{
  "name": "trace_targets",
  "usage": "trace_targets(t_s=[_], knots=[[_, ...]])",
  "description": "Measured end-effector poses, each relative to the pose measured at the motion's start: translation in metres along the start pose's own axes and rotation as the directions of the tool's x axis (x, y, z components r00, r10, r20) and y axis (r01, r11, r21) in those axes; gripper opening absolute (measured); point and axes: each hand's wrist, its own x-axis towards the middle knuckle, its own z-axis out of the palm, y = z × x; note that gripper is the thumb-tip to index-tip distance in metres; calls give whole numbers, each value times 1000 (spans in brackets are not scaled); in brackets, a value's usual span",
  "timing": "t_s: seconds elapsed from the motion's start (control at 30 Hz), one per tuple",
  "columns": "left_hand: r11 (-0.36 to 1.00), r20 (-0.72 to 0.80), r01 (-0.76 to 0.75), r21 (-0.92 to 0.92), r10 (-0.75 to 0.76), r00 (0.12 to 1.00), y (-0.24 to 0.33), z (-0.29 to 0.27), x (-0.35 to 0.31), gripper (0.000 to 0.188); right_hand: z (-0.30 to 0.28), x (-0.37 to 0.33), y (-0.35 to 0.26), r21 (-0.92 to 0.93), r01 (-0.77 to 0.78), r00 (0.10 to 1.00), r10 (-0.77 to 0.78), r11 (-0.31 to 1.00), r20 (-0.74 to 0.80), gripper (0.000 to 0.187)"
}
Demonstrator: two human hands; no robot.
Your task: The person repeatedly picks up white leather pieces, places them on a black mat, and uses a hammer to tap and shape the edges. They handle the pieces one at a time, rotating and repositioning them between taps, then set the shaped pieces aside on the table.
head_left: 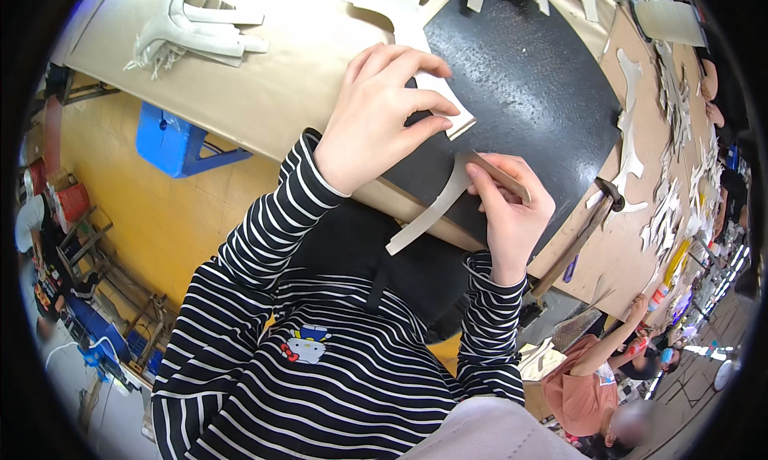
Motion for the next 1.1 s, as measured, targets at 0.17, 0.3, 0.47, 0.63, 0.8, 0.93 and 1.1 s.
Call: trace_targets(t_s=[0.17, 0.3, 0.47, 0.63, 0.8, 0.93, 1.1], knots=[[998, -24, 32, -58, -33, 999, -2, 4, 1, 16, 0, 8, 3, -7, -45, 999, 45, 999, -12, 15], [998, -47, 14, -58, -17, 999, -6, 6, 0, 14, 4, 12, 7, -47, 24, 1000, -25, 999, -14, 15], [997, -39, 19, -79, -22, 999, -7, 5, 1, 15, 6, 13, 6, -88, 29, 999, -31, 996, -24, 15], [996, 41, 29, -79, -26, 999, -8, 2, 2, 20, 10, 12, 9, -24, 43, 993, -45, 999, -108, 14], [996, -6, -55, -73, 55, 998, -10, 3, 4, 21, 13, 13, 17, -339, 255, 938, -316, 906, -139, 16], [997, 16, -27, -74, 28, 999, -10, 3, 4, 21, 13, 12, 21, -336, 245, 931, -318, 909, -181, 18], [991, -33, -61, -121, 57, 998, -10, 5, 5, 21, 13, 11, 21, -303, 197, 942, -266, 932, -204, 19]])
